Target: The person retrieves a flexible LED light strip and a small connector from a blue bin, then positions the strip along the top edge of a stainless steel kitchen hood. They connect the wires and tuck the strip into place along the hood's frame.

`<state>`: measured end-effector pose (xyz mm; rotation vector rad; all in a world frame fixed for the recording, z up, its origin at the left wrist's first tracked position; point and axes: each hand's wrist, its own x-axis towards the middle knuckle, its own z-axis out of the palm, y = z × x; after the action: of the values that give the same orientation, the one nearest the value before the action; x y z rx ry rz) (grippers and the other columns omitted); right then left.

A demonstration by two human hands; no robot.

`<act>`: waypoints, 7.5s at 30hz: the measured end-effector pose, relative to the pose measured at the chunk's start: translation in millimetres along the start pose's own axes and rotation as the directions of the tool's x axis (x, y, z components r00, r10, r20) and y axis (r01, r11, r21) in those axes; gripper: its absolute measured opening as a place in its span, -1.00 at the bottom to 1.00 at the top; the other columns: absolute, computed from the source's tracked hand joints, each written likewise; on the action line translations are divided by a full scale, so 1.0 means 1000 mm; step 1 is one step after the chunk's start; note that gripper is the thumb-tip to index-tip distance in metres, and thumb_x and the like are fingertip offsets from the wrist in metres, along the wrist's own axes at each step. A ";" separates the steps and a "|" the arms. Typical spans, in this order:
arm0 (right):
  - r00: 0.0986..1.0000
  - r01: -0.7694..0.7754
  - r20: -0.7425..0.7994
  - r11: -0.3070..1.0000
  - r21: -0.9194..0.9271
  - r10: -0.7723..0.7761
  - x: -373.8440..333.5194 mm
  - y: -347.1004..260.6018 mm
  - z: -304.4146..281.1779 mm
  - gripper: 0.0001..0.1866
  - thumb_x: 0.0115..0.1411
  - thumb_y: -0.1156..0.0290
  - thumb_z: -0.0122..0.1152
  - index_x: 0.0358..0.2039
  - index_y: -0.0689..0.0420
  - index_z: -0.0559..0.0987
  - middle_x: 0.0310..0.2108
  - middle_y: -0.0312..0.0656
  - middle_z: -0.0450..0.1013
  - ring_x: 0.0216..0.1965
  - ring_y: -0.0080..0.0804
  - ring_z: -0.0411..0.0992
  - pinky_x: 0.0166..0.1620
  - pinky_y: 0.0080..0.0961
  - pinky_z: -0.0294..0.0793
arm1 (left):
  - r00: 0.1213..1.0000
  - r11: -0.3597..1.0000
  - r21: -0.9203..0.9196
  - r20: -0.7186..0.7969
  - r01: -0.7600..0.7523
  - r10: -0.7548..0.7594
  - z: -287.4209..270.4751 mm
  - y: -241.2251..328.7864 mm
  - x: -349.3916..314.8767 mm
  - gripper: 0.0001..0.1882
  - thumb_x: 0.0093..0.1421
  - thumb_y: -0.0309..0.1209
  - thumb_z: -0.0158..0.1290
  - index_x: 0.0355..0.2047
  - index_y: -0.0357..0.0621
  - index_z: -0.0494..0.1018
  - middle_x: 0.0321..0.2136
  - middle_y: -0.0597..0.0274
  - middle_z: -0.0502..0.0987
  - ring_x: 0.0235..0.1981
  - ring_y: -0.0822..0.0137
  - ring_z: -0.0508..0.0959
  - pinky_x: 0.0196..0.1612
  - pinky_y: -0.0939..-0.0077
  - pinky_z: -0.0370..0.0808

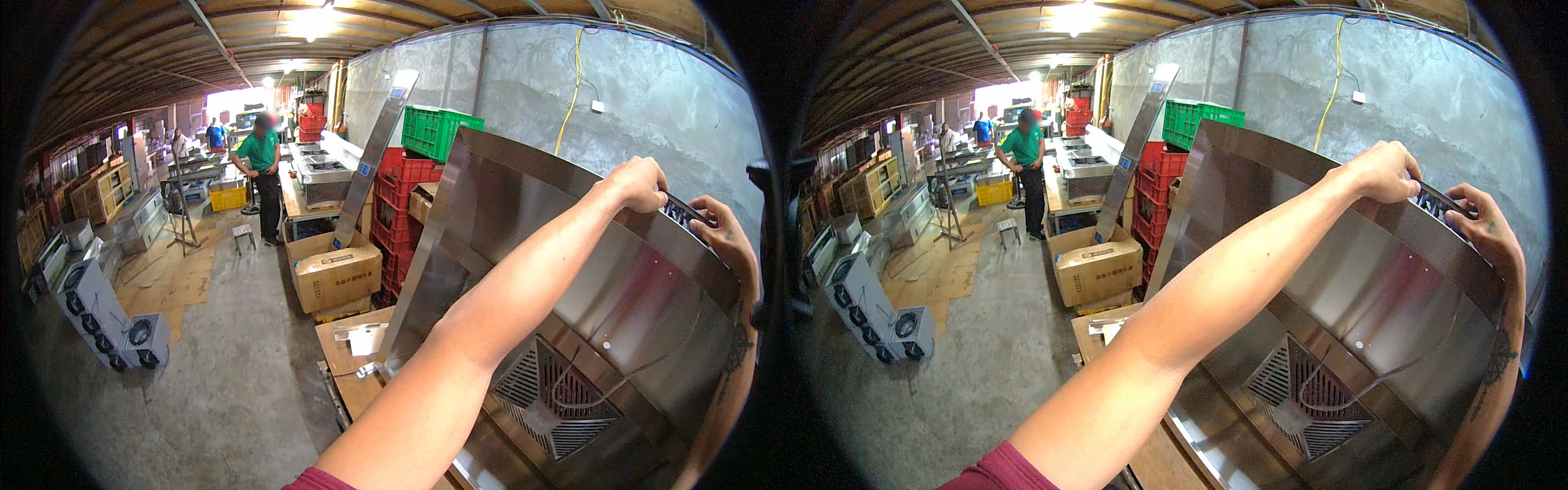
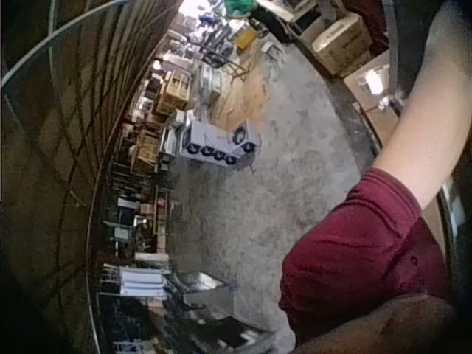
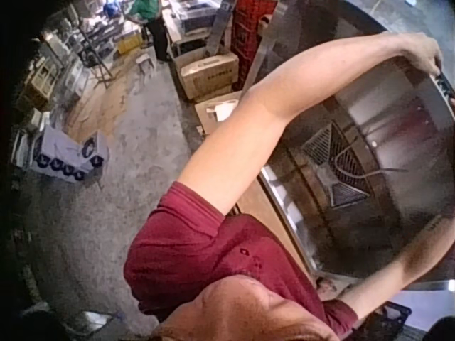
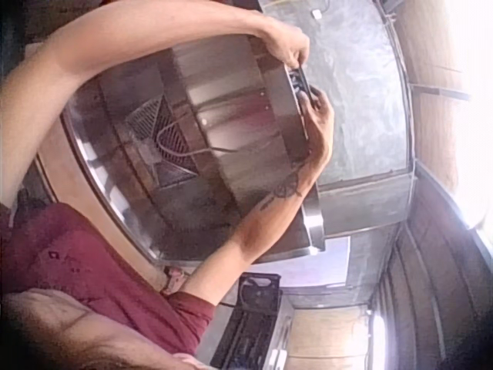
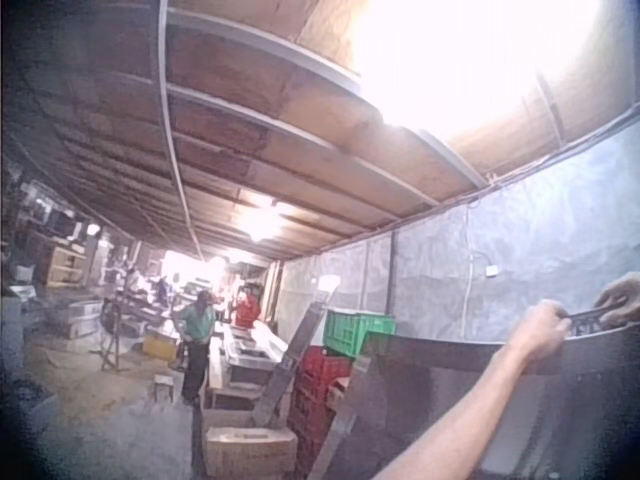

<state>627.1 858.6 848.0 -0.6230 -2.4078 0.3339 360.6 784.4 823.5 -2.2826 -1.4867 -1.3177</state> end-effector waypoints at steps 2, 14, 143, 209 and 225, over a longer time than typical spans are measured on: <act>1.000 -0.010 -0.003 1.000 -0.019 0.010 0.007 0.004 0.005 -0.57 0.29 0.22 0.44 0.05 0.20 0.59 -0.28 -0.22 0.59 -0.21 -0.51 0.50 -0.10 -0.49 0.46 | 1.000 1.000 -0.006 0.007 0.027 -0.027 -0.004 -0.004 -0.003 -0.64 0.19 -0.31 0.25 -0.01 -0.10 0.73 -0.07 -0.13 0.73 0.00 0.00 0.73 0.10 0.19 0.63; 1.000 -0.029 0.001 0.999 -0.019 0.029 -0.002 -0.001 -0.002 -0.54 0.29 0.15 0.43 0.05 0.19 0.59 -0.25 -0.21 0.59 -0.18 -0.47 0.50 -0.05 -0.43 0.46 | 1.000 0.999 0.050 0.012 0.020 -0.021 0.004 -0.001 0.005 -0.67 0.17 -0.26 0.24 -0.09 -0.05 0.76 -0.13 -0.05 0.75 -0.05 0.02 0.74 0.08 0.18 0.64; 0.984 0.055 -0.146 0.947 -0.316 -0.106 -0.033 0.008 0.014 -0.46 0.60 0.10 -0.04 -0.27 0.39 0.57 -0.50 -0.14 0.47 -0.42 -0.48 0.36 -0.26 -0.33 0.42 | 0.998 0.976 0.214 0.048 0.040 -0.051 -0.005 0.016 -0.036 -0.49 0.36 0.07 -0.02 -0.10 0.01 0.75 -0.10 -0.15 0.72 0.02 -0.21 0.67 0.17 0.01 0.55; 0.970 0.061 -0.177 0.867 -0.495 -0.169 0.000 0.079 -0.034 -0.70 0.37 0.34 0.30 -0.42 0.21 0.42 -0.49 -0.36 0.24 -0.39 -0.57 0.24 -0.31 -0.46 0.26 | 0.987 0.932 0.346 -0.079 -0.105 0.141 0.017 0.005 -0.032 -0.36 0.42 0.07 -0.18 -0.32 -0.14 0.75 -0.28 -0.18 0.72 -0.14 -0.18 0.71 0.06 -0.07 0.55; 0.976 -0.028 -0.181 0.755 -0.655 -0.121 -0.089 -0.031 0.029 -0.33 0.38 -0.22 0.24 0.01 0.24 0.63 -0.38 0.11 0.59 -0.30 0.01 0.58 -0.18 -0.18 0.53 | 0.900 0.792 0.428 0.169 -0.435 0.402 -0.002 -0.008 -0.047 -0.23 0.00 0.05 0.49 0.13 -0.10 0.56 -0.29 0.11 0.66 -0.24 0.20 0.67 -0.12 0.23 0.61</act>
<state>660.0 784.0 792.6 -0.8427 -2.2896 -0.6170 346.1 755.4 788.5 -2.1716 -1.0596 -0.6801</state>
